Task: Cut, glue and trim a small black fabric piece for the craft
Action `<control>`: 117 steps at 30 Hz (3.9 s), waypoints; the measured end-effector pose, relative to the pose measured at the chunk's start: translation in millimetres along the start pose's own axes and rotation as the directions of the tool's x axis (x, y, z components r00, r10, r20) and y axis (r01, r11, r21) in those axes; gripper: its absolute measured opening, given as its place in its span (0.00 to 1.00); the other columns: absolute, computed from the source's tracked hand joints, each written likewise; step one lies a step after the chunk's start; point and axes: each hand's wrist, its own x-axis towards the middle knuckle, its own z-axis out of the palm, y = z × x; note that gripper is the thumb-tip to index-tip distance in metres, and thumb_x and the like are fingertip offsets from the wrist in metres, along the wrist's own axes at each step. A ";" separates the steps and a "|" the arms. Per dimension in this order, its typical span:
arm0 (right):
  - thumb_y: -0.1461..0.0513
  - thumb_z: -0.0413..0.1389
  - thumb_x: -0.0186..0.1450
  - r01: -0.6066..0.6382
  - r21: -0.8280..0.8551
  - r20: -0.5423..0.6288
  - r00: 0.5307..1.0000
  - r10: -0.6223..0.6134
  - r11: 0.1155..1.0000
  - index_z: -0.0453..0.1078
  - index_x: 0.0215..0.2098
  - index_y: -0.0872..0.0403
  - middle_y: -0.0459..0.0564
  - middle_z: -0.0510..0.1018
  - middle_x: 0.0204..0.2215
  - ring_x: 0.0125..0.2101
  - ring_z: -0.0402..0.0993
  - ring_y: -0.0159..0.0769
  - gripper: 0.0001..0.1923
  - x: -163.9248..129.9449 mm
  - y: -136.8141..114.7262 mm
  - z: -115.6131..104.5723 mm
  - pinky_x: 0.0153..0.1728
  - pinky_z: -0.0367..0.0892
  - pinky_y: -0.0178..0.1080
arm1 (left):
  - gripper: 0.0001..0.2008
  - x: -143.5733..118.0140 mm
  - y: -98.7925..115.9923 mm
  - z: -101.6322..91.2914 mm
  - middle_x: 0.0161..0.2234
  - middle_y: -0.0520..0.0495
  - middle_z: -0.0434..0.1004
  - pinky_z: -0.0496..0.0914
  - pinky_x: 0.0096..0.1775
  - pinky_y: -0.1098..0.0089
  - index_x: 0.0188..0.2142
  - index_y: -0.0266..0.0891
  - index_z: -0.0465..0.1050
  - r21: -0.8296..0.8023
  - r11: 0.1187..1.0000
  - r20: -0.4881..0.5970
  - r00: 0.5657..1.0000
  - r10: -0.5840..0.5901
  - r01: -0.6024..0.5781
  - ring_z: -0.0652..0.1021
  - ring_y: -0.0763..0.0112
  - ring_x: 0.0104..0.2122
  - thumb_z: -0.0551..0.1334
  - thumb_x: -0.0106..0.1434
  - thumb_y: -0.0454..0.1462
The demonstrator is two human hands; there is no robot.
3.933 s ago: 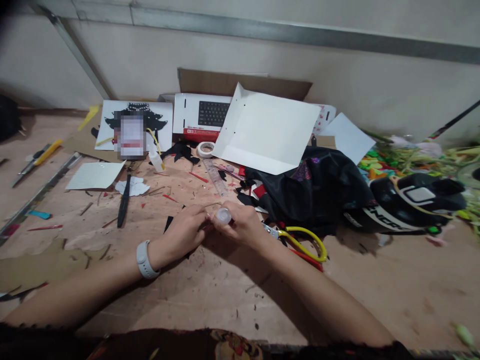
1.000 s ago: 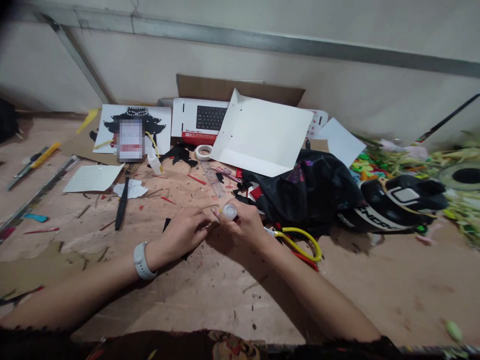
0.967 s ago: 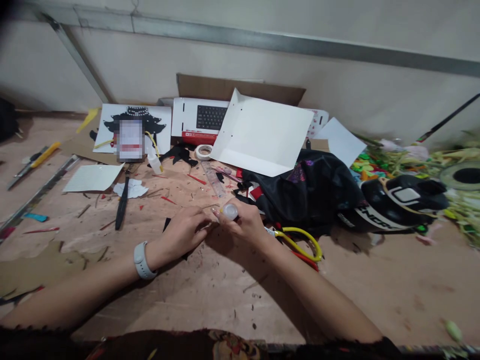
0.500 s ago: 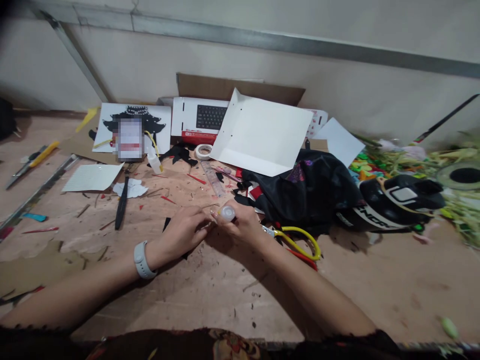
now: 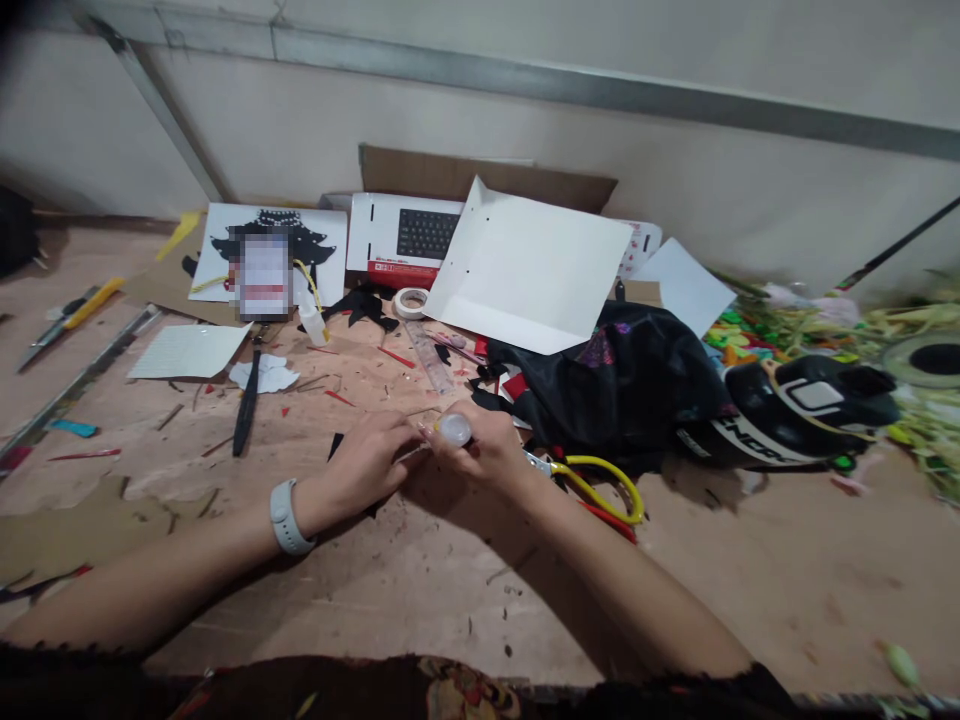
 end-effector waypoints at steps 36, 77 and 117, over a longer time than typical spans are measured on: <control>0.59 0.60 0.62 -0.033 0.302 -0.148 0.986 0.081 0.953 0.70 0.28 0.55 0.42 0.71 0.20 0.17 0.62 0.25 0.08 8.2 -41.4 -44.9 0.18 0.59 0.31 | 0.20 -5.0 32.4 -46.3 0.40 0.36 0.81 0.73 0.40 0.65 0.42 0.34 0.75 -0.834 -0.034 0.552 0.832 -0.055 0.551 0.81 0.63 0.37 0.65 0.60 0.48; 0.58 0.60 0.61 0.029 0.085 -0.225 0.974 -0.010 0.996 0.72 0.29 0.53 0.46 0.76 0.21 0.17 0.67 0.28 0.08 9.0 -47.5 -39.4 0.18 0.62 0.32 | 0.24 -17.8 32.9 -36.3 0.45 0.38 0.79 0.74 0.42 0.63 0.48 0.37 0.74 -0.905 0.123 0.387 0.909 -0.155 0.407 0.78 0.57 0.46 0.62 0.61 0.51; 0.53 0.66 0.53 -0.413 0.757 0.020 0.788 0.615 0.506 0.65 0.28 0.53 0.35 0.62 0.10 0.09 0.51 0.22 0.16 25.7 -34.2 -37.0 0.08 0.46 0.27 | 0.22 -13.0 27.0 -34.2 0.45 0.36 0.79 0.75 0.38 0.64 0.47 0.37 0.73 -0.910 -0.017 0.406 0.885 -0.225 0.413 0.80 0.57 0.44 0.65 0.59 0.49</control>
